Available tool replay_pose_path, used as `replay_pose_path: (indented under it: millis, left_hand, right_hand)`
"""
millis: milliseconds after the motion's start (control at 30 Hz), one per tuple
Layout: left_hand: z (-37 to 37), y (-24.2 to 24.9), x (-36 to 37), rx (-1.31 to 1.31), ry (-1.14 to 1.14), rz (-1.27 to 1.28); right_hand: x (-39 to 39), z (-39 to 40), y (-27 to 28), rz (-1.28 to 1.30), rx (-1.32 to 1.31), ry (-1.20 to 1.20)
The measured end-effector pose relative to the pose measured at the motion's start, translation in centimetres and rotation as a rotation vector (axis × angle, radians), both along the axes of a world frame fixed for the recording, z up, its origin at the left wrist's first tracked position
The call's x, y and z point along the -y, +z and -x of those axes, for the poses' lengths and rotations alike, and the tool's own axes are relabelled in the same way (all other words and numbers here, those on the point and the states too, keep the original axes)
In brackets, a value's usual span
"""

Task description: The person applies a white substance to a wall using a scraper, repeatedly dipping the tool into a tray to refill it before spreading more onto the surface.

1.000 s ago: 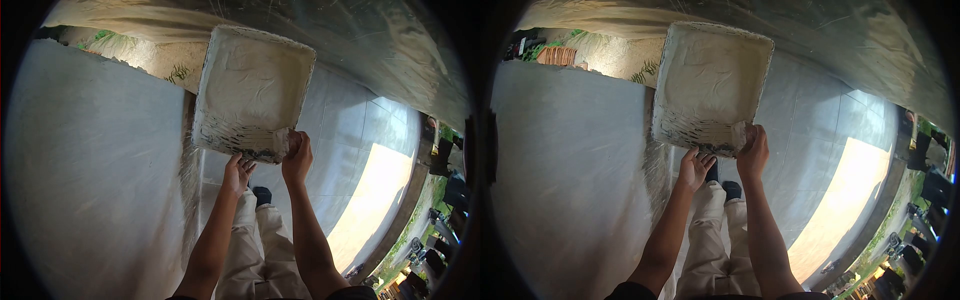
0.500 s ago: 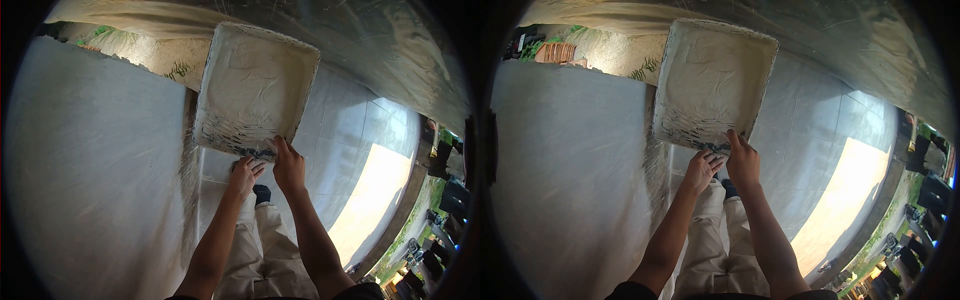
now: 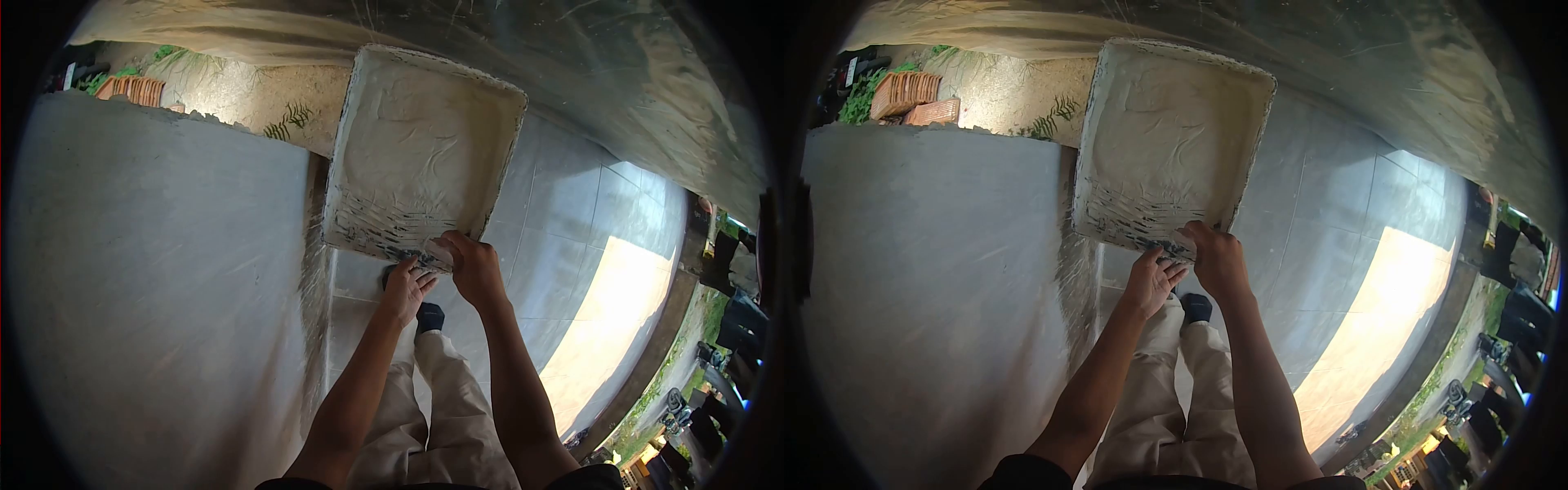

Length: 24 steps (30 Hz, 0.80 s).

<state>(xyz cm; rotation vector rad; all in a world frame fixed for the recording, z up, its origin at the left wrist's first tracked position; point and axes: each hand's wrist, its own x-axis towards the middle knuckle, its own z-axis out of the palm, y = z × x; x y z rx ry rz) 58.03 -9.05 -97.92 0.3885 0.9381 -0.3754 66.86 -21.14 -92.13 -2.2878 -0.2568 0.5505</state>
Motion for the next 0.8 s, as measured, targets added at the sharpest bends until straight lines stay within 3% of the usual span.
replay_pose_path:
  millis: [133,333,633,800]
  left_hand:
    - [-0.4,0.6,-0.1,-0.005,0.024,0.031]
    - [-0.5,0.7,-0.1,0.004,0.019,0.023]
    - [-0.2,0.3,0.3,0.012,0.055,-0.027]
    - [-0.3,0.7,0.6,-0.056,0.119,-0.049]
  right_hand:
    - [1.1,-2.1,-1.8,-0.146,-0.077,0.086]
    - [0.2,-4.3,-2.0,-0.107,-0.261,0.231]
    - [0.7,-6.0,-2.6,-0.200,-0.282,0.405]
    - [1.2,-6.9,-1.4,-0.303,-0.194,0.238]
